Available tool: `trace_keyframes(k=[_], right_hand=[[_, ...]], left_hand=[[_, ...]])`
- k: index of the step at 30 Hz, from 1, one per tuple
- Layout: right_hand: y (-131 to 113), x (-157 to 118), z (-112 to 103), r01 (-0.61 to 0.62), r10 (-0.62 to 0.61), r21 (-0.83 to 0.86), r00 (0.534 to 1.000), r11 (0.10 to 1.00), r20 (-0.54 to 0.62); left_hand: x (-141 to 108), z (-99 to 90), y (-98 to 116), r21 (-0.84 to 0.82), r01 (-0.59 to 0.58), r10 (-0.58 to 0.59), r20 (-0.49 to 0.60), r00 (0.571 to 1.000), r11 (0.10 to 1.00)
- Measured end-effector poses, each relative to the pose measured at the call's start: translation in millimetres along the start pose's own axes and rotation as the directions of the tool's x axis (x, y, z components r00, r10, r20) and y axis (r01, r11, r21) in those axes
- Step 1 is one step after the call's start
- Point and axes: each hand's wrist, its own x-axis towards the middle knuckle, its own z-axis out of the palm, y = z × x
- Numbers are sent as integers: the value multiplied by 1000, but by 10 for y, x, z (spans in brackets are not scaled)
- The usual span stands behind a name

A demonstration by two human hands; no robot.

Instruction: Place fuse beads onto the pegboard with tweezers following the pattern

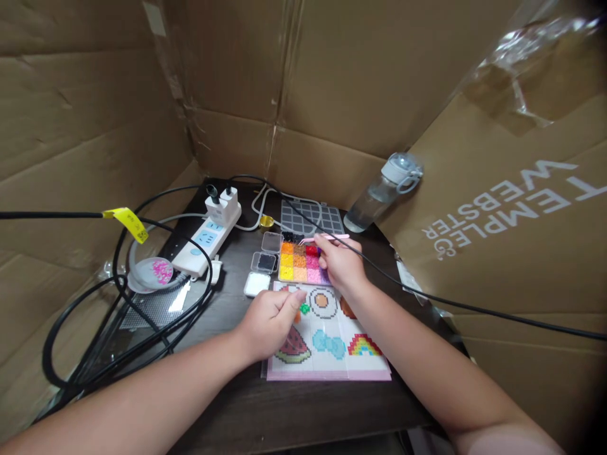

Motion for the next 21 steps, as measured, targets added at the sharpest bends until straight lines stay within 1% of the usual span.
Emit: trace_keyframes(k=[1, 2, 3, 4, 5, 6, 7, 8, 10, 12, 13, 16, 18, 21], right_hand=[[-20, -62, -66, -34, 34, 59, 999, 998, 2], [-39, -143, -143, -77, 74, 95, 997, 992, 37], [-57, -241, -225, -110, 101, 95, 991, 989, 88], [-73, -352, -308, -125, 117, 52, 983, 991, 139], [-85, -470, -385, -115, 116, -18, 975, 993, 190], [-94, -588, -453, -85, 107, -99, 963, 991, 246], [-96, -697, -508, -43, 91, -175, 956, 984, 278], [-92, -793, -548, 17, 46, -208, 954, 978, 297], [-60, -925, -587, 126, -54, -214, 947, 969, 317], [-8, -975, -586, 199, -127, -186, 933, 962, 337], [18, -977, -579, 215, -141, -180, 925, 960, 354], [79, -943, -560, 202, -116, -193, 916, 960, 384], [94, -925, -556, 181, -94, -199, 920, 963, 381], [90, -928, -555, 178, -94, -191, 919, 965, 384]], left_hand=[[-2, -2, 1, -4, -1, 1, 2, 1000, 1000], [-3, -3, 3, -11, 2, -2, 5, 1000, 1000], [-3, -4, 4, -16, 2, -2, 3, 1000, 1000], [-2, -6, 5, -17, 5, -5, 1, 1000, 1000], [-1, -7, 5, -11, 14, -14, 5, 1000, 1000], [1, -9, 6, -12, 27, -27, 7, 1000, 1000], [3, -12, 7, -14, 33, -33, 10, 999, 999], [4, -13, 7, -11, 33, -32, 10, 999, 999], [3, -15, 9, -7, 13, -13, 6, 1000, 1000], [1, -12, 10, -14, -11, 11, -2, 1000, 1000], [0, -10, 9, -19, -21, 21, -8, 1000, 1000], [0, -3, 4, -23, -43, 43, -18, 999, 999], [3, -2, -2, -16, -50, 50, -17, 999, 999], [5, -4, -10, -8, -53, 53, -15, 999, 999]])
